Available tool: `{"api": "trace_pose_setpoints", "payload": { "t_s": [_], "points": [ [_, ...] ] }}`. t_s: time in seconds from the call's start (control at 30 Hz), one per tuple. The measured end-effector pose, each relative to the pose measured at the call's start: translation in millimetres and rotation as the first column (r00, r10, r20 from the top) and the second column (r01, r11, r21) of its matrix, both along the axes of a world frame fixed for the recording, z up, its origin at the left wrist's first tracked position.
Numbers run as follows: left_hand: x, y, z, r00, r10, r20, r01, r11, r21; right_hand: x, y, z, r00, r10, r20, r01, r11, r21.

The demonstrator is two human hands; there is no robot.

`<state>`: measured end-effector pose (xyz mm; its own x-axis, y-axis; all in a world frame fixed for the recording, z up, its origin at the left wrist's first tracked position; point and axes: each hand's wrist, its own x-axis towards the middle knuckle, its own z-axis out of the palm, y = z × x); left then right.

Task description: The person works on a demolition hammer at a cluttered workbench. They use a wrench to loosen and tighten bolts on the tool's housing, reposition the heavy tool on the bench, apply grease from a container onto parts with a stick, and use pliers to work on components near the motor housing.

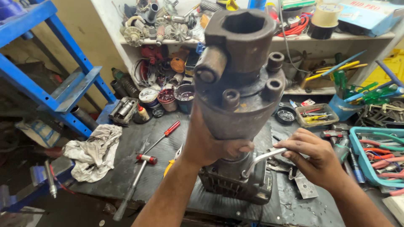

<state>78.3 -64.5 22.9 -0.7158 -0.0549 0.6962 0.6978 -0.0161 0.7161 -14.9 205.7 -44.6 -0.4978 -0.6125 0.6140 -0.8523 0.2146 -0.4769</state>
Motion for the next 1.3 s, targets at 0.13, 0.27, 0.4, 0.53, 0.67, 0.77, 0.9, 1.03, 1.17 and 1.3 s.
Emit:
{"api": "trace_pose_setpoints", "payload": {
  "t_s": [0.13,0.27,0.4,0.53,0.67,0.77,0.9,1.03,1.17,1.3],
  "points": [
    [-1,-5,-5,0.992,-0.099,0.072,0.100,0.995,-0.006,5,-3,-2,1.000,-0.007,-0.003,0.007,1.000,0.004],
    [1,-7,-6,0.993,-0.102,0.060,0.105,0.993,-0.053,3,0,3,0.994,-0.033,-0.107,0.036,0.999,0.029],
    [1,-8,-4,0.992,-0.096,0.081,0.103,0.990,-0.092,-13,-6,22,0.967,0.039,-0.252,-0.021,0.997,0.075],
    [0,-7,-3,0.996,-0.069,0.052,0.074,0.993,-0.095,-36,-15,43,0.883,0.178,-0.434,-0.131,0.982,0.136],
    [-1,-4,-4,0.999,-0.054,0.004,0.055,0.994,-0.092,-50,-20,59,0.843,0.269,-0.466,-0.213,0.962,0.170],
    [-1,-4,-4,0.998,-0.060,0.004,0.061,0.995,-0.078,-56,-27,66,0.837,0.333,-0.435,-0.269,0.942,0.202],
    [0,-4,-5,0.999,-0.054,-0.005,0.053,0.995,-0.081,-62,-38,66,0.833,0.389,-0.394,-0.333,0.920,0.204],
    [-1,-4,-7,0.998,-0.054,-0.011,0.053,0.996,-0.072,-68,-42,61,0.848,0.387,-0.361,-0.354,0.922,0.157],
    [-1,-5,-7,1.000,-0.021,0.005,0.022,0.994,-0.105,-78,-41,59,0.845,0.393,-0.364,-0.344,0.919,0.193],
    [0,-6,-7,1.000,-0.024,0.021,0.026,0.995,-0.098,-88,-43,55,0.855,0.393,-0.340,-0.344,0.918,0.197]
  ]
}}
